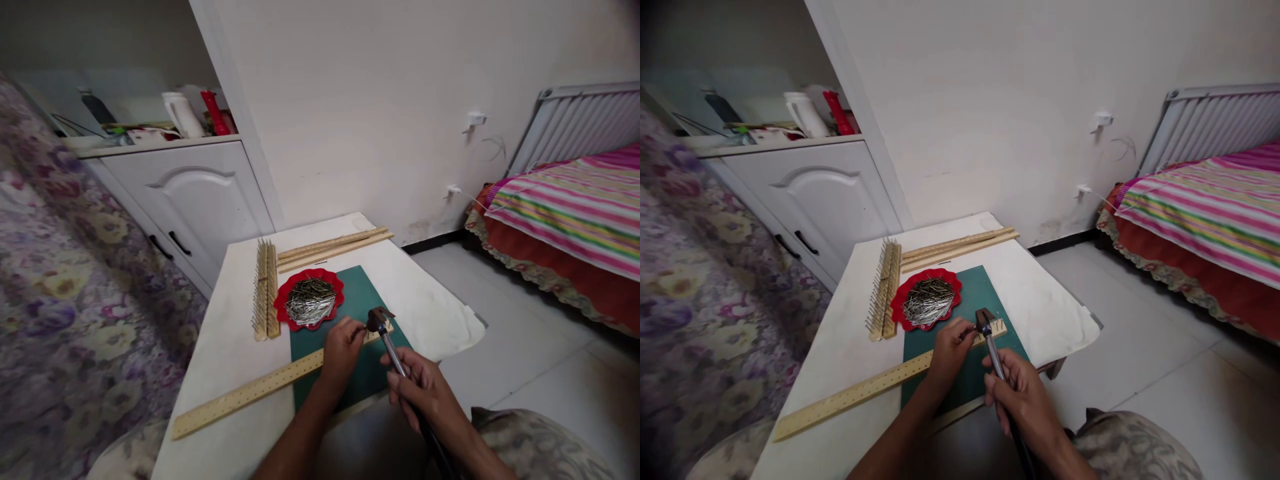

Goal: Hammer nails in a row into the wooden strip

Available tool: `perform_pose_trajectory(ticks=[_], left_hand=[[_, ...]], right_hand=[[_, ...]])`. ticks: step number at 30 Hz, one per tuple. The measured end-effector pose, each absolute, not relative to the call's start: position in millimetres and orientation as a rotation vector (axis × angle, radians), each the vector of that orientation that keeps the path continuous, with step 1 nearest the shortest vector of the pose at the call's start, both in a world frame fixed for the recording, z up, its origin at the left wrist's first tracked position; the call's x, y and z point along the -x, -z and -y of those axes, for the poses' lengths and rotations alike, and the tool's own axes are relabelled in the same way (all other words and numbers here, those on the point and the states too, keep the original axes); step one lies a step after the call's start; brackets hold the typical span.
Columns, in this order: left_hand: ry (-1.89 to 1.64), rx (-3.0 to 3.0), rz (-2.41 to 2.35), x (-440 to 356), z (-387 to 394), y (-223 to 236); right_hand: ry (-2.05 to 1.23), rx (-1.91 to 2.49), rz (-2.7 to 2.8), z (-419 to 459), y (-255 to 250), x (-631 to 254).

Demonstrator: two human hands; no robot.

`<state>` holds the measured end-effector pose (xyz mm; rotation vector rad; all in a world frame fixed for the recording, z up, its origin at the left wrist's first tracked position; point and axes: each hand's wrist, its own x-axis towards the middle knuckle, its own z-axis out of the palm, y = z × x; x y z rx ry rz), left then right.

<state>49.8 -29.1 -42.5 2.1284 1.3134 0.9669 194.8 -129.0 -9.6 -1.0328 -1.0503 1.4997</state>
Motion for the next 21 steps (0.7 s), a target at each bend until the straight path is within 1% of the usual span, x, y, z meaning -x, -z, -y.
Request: perform_pose_trajectory(ticks=[21], left_hand=[[-0.941, -2.116, -1.416, -51.2, 28.3, 49.3]], right_hand=[[-1.536, 1.046, 1.116, 121.8, 13.1, -186.5]])
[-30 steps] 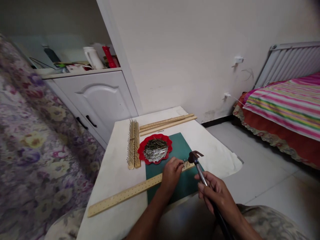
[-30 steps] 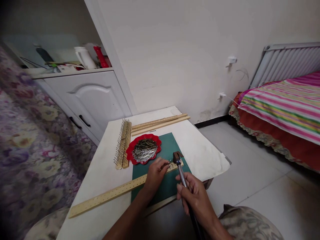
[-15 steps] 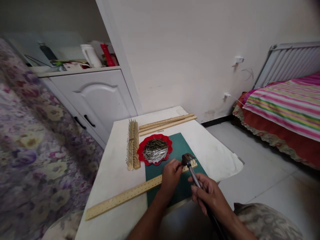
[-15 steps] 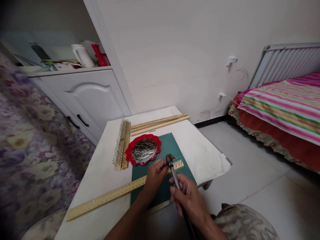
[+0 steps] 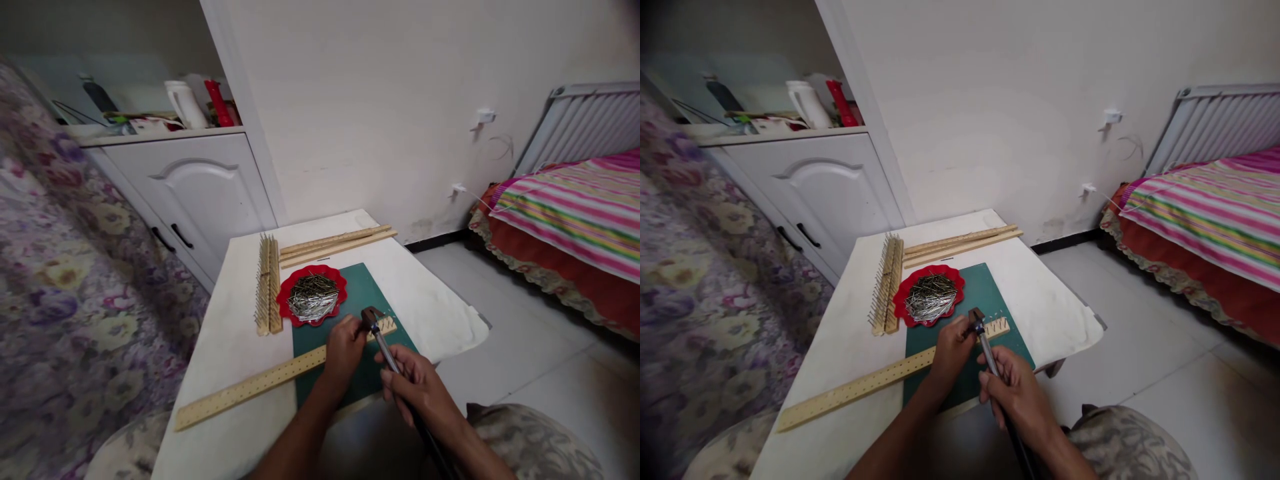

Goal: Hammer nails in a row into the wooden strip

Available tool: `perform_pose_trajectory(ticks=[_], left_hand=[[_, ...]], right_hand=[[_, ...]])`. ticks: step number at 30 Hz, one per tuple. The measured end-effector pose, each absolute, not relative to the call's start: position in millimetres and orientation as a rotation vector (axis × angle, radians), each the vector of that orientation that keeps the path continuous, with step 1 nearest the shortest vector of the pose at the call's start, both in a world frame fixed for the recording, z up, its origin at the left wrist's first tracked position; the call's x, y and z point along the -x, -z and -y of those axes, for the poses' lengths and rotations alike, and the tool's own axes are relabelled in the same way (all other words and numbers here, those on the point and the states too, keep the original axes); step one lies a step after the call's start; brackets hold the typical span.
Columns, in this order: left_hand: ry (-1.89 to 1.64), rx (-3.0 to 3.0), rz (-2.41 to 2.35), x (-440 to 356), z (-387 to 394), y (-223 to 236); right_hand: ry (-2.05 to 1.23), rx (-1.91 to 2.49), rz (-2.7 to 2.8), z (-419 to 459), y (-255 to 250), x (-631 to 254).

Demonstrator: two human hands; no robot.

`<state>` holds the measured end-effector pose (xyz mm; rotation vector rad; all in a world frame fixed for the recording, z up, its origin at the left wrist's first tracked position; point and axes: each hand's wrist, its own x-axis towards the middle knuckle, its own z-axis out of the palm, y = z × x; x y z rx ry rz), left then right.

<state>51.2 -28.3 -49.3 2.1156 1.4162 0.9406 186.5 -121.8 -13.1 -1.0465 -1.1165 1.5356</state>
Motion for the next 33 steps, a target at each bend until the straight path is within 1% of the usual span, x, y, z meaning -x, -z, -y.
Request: perform_pose_trajectory(ticks=[7, 12, 16, 23, 27, 30, 32, 33], left_hand=[[-0.872, -2.234, -1.322, -36, 37, 40], [-0.720, -2.374, -1.487, -7, 52, 44], [-0.648, -2.371, -1.560, 0, 58, 49], [-0.665, -2.373, -1.515, -16, 55, 51], [-0.763, -2.380, -1.482, -7, 52, 43], [-0.847, -2.357, -1.600, 11, 38, 28], [-0.813, -2.344, -1.750, 22, 22, 20], [-0.741, -2.355, -1.805, 25, 13, 17]], right_hand=[[-1.454, 1.048, 1.043, 126, 3, -199], [-1.421, 1.073, 1.003, 129, -4, -209], [-1.400, 1.078, 1.016, 130, -5, -210], [-1.416, 1.092, 1.034, 130, 0, -207], [-1.418, 1.113, 1.033, 130, 1, -207], [-1.437, 1.105, 1.019, 131, 2, -207], [-1.448, 1.103, 1.008, 131, 4, -207], [-1.451, 1.104, 1.006, 131, 4, -206]])
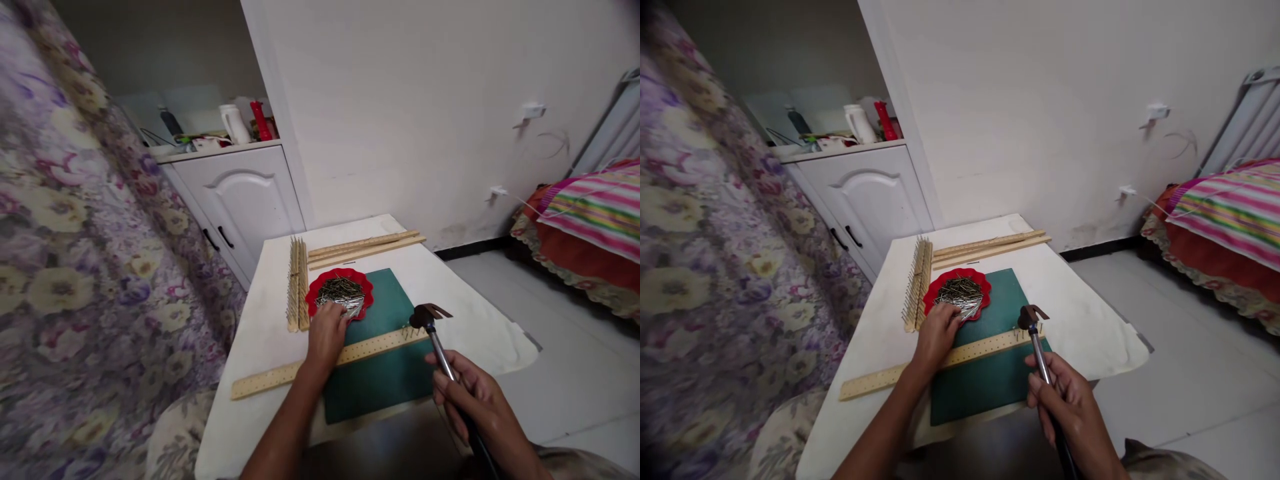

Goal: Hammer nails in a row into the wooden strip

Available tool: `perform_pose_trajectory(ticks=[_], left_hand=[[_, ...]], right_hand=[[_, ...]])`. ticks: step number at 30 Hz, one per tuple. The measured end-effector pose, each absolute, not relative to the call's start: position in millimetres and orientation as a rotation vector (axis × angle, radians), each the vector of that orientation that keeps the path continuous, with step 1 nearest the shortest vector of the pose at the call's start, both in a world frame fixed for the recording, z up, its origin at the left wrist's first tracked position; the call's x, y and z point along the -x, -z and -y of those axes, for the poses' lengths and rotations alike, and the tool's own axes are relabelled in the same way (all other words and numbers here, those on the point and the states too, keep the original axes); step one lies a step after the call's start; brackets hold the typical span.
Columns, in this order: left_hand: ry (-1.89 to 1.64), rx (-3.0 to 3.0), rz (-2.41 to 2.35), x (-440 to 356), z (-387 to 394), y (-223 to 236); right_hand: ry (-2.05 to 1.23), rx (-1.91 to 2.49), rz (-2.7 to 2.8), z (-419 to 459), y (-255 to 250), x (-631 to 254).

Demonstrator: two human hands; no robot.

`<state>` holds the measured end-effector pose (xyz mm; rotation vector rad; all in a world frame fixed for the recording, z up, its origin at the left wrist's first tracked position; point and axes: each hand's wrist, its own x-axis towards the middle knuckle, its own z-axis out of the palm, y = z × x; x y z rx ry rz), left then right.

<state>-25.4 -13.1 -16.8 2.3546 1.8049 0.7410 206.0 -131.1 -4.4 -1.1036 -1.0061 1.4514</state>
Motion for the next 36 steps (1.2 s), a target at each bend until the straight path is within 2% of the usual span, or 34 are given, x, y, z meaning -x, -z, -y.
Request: perform_pose_trajectory(ticks=[6, 36], left_hand=[[-0.239, -2.307, -2.051, 24, -20, 20], [-0.017, -2.386, -2.067, 11, -26, 8]], right_hand=[[-1.456, 1.090, 1.041, 129, 4, -203], [-1.468, 1.061, 1.040, 130, 4, -200]])
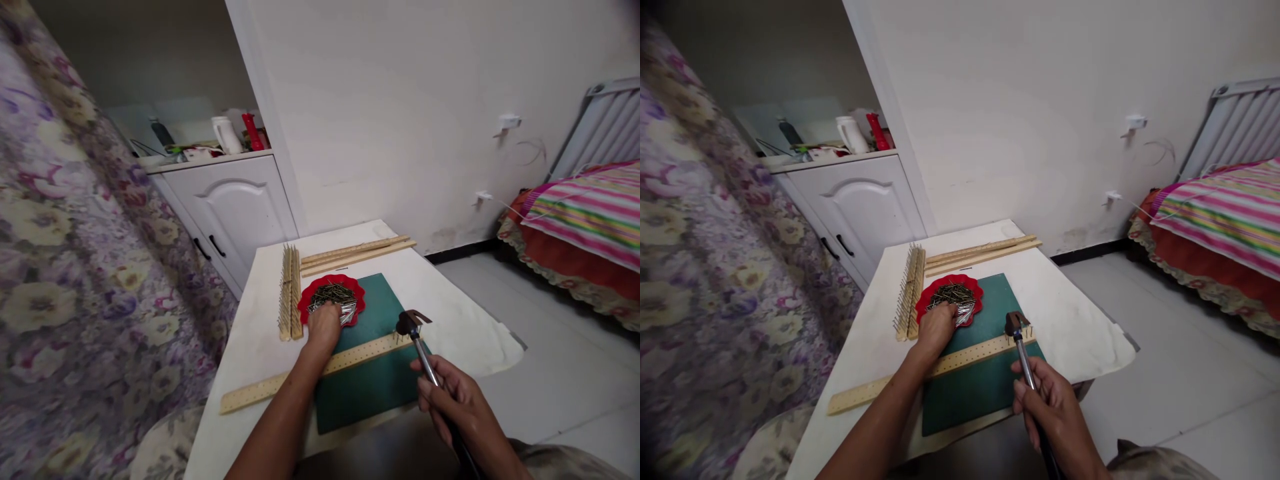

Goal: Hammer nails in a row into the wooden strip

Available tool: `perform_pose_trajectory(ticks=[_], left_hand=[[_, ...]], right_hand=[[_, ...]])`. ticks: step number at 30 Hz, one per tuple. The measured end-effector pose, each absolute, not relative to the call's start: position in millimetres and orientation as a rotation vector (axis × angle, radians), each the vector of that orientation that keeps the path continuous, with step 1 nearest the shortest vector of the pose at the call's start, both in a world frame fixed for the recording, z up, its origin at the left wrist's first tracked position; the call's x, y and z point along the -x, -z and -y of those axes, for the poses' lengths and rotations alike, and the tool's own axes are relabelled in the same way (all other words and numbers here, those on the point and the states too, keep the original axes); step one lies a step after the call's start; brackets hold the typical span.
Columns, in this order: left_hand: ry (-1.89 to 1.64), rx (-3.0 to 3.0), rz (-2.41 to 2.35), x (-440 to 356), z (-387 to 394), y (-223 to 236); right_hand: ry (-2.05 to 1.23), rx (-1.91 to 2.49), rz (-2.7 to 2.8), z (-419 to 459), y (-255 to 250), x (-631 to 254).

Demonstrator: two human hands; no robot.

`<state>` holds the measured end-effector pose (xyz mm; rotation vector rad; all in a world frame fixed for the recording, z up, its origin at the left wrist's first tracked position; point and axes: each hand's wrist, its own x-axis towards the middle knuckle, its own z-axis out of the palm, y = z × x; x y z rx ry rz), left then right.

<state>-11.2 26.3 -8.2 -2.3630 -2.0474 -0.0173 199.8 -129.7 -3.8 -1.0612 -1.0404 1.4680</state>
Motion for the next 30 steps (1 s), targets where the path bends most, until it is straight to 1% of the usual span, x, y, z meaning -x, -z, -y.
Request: perform_pose_trajectory(ticks=[8, 17, 19, 22, 24, 27, 30], left_hand=[[0.087, 2.352, 2.022, 13, -22, 11], [0.563, 2.426, 1.897, 21, -12, 10], [0.716, 2.465, 1.869, 20, -8, 7], [1.044, 2.600, 1.776, 9, 14, 3], [1.208, 2.822, 1.640, -4, 40, 2], [1.266, 3.129, 1.455, -24, 79, 5], [1.313, 3.220, 1.402, -34, 99, 7]], right_hand=[[-1.475, 1.048, 1.040, 127, 10, -197], [-1.430, 1.051, 1.054, 126, 9, -190], [-1.410, 1.052, 1.070, 126, 11, -188], [-1.348, 1.080, 1.066, 125, 13, -186], [-1.287, 1.102, 1.050, 126, 12, -186], [-1.205, 1.127, 1.038, 128, 10, -187], [-1.183, 1.150, 1.054, 131, 9, -188]])
